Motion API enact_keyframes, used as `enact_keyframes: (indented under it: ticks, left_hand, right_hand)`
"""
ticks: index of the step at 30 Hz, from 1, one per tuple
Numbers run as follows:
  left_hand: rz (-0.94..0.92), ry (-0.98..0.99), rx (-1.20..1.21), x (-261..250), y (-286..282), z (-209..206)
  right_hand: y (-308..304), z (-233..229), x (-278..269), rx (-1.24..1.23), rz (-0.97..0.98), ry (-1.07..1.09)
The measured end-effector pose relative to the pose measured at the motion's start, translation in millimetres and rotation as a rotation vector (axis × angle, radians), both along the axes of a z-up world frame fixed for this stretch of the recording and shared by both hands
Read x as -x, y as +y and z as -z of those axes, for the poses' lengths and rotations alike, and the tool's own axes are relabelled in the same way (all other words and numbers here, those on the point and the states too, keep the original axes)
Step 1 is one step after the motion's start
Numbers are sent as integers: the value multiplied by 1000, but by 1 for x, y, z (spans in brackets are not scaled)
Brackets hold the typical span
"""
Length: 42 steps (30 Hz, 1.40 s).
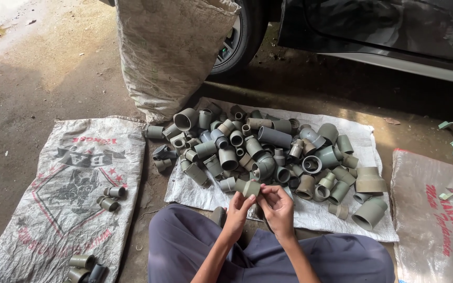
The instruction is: A person sits on the floor cleaning and wiping various PVC pipe fittings, such as elbows and couplings, using a cloth before placing them onto a sack.
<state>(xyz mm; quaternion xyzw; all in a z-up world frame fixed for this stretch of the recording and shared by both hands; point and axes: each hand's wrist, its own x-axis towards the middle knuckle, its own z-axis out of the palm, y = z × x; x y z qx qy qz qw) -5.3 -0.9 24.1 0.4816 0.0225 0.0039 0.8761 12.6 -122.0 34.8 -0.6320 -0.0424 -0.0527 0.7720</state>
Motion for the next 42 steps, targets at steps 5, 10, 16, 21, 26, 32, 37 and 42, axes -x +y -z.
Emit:
enact_keyframes:
  ticks: [5, 10, 16, 21, 26, 32, 37, 42]
  left_hand:
    - [33, -43, -111, 0, 1, 7]
    - [28, -74, -190, -3, -4, 32]
    - [-2, 49, -93, -2, -9, 40]
    - [-50, 122, 0, 0, 0, 23]
    - [-66, 131, 143, -3, 1, 22]
    - [-76, 102, 198, -7, 6, 36]
    - [-67, 22, -61, -6, 11, 27]
    - [-47, 10, -86, -4, 7, 25]
  right_hand:
    - [-5, 13, -6, -86, 77, 86]
    - [-1, 29, -4, -122, 141, 131]
    - [-4, 48, -8, -96, 93, 136]
    - [-9, 32, -6, -220, -51, 100]
    - [-5, 44, -3, 40, -271, 15]
    - [-3, 44, -1, 182, -61, -90]
    - [-4, 5, -1, 419, 60, -335]
    - [-7, -4, -2, 468, 62, -330]
